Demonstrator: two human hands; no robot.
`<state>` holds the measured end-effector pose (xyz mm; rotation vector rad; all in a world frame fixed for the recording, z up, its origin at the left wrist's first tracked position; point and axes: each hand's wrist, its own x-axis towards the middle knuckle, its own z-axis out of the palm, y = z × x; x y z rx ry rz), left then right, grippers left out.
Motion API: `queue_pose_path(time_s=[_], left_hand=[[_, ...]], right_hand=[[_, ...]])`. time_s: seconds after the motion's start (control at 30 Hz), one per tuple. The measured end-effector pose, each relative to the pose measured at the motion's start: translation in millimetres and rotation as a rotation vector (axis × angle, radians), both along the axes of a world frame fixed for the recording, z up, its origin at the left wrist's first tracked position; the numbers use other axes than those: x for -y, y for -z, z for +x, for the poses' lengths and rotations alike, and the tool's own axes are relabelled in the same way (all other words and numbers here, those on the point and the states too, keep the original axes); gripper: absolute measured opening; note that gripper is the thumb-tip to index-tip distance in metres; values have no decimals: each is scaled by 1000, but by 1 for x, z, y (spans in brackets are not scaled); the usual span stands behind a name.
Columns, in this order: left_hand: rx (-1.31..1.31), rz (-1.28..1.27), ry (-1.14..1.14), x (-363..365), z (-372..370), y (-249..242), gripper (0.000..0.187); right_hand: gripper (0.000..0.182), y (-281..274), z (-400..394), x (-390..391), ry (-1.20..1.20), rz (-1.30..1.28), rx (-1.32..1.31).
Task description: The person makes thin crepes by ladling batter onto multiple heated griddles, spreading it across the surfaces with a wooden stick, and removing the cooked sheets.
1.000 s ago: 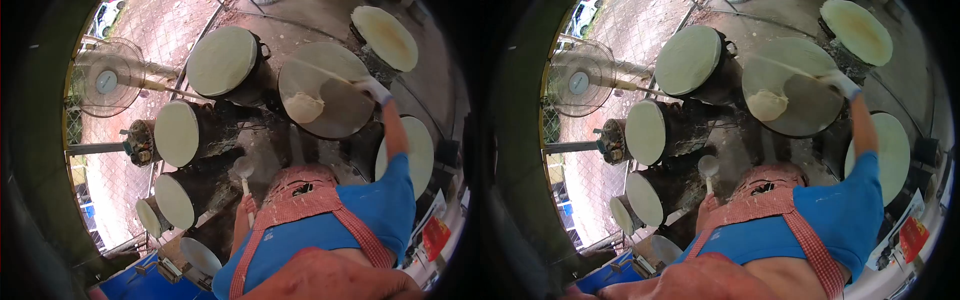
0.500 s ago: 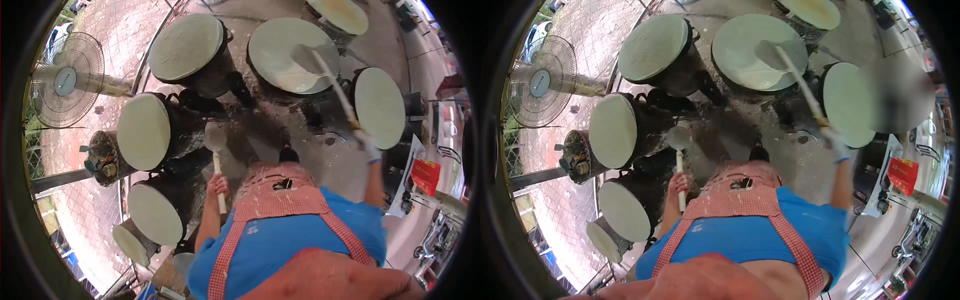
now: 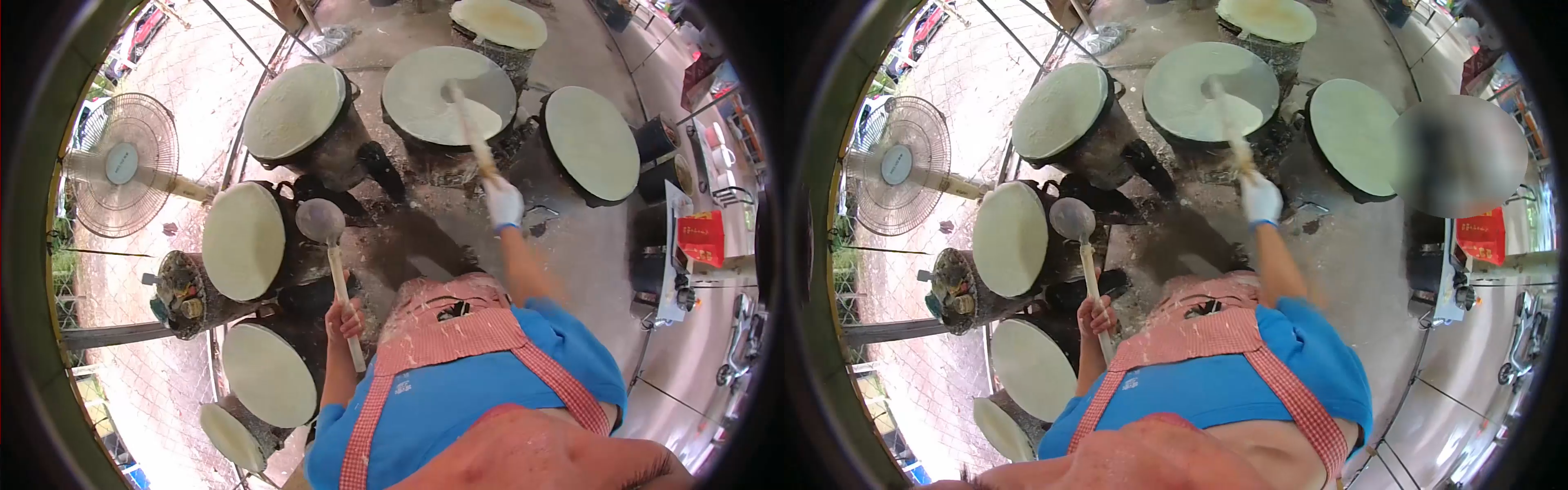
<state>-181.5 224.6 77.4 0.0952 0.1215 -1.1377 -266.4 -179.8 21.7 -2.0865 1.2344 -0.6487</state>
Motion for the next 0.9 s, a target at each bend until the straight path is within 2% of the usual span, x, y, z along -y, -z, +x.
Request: queue_pose_path(time_s=[0.07,0.1,0.17,0.2,0.23,0.3,0.33,0.4,0.43,0.47,0.5,0.53,0.57,0.6,0.63,0.67,0.7,0.73,0.8,0.87,0.9], left_hand=[[-206,-18,-60,6,-9,1,54],[-302,-38,-33,1,-10,15,52],[-198,76,-40,-2,-22,1,51],[-107,170,-34,-1,-22,-5,50],[-84,184,-31,-6,-22,-6,50],[220,113,-25,-12,-24,0,48],[215,112,-18,-6,-23,-3,48],[42,298,-122,10,-26,-11,47],[-58,116,-53,14,-18,3,46],[-45,111,-49,21,-14,7,46],[-18,344,-52,25,-15,9,45],[-29,360,-7,21,-12,17,43],[-40,374,38,17,-10,26,40],[-15,374,42,23,-6,30,40],[-27,237,69,24,-9,33,39],[-53,108,98,22,-12,34,38],[-107,204,100,24,-8,40,37],[-128,221,112,29,-5,41,37],[-318,150,133,47,2,42,37],[-293,158,142,56,4,41,37],[-286,171,152,56,6,42,34]], right_hand=[[26,42,41,-9,-157,-58,163],[26,32,39,0,-177,-70,176],[28,8,16,-1,-232,-67,-146],[29,6,4,14,-161,-66,-212],[29,-3,-9,35,-154,-92,-421],[28,-5,-10,57,-62,-46,-209],[28,-17,-2,57,-18,-38,-102],[29,-3,35,48,-43,6,-43],[29,12,41,41,-176,-70,-78],[30,21,45,32,-307,-145,-100],[31,-3,30,17,-374,-23,-245],[31,9,16,24,-313,6,-298],[28,36,1,44,-224,-126,-148],[26,20,-8,66,-152,-204,-434],[27,49,-17,103,-181,-305,-252],[27,11,-9,104,-105,-164,-169],[29,9,6,111,-51,-211,-25],[31,-18,24,105,-47,-69,-4],[31,-4,42,88,-187,-181,-31],[28,15,12,62,-421,-228,-363],[27,15,-13,51,-342,-199,-309]])
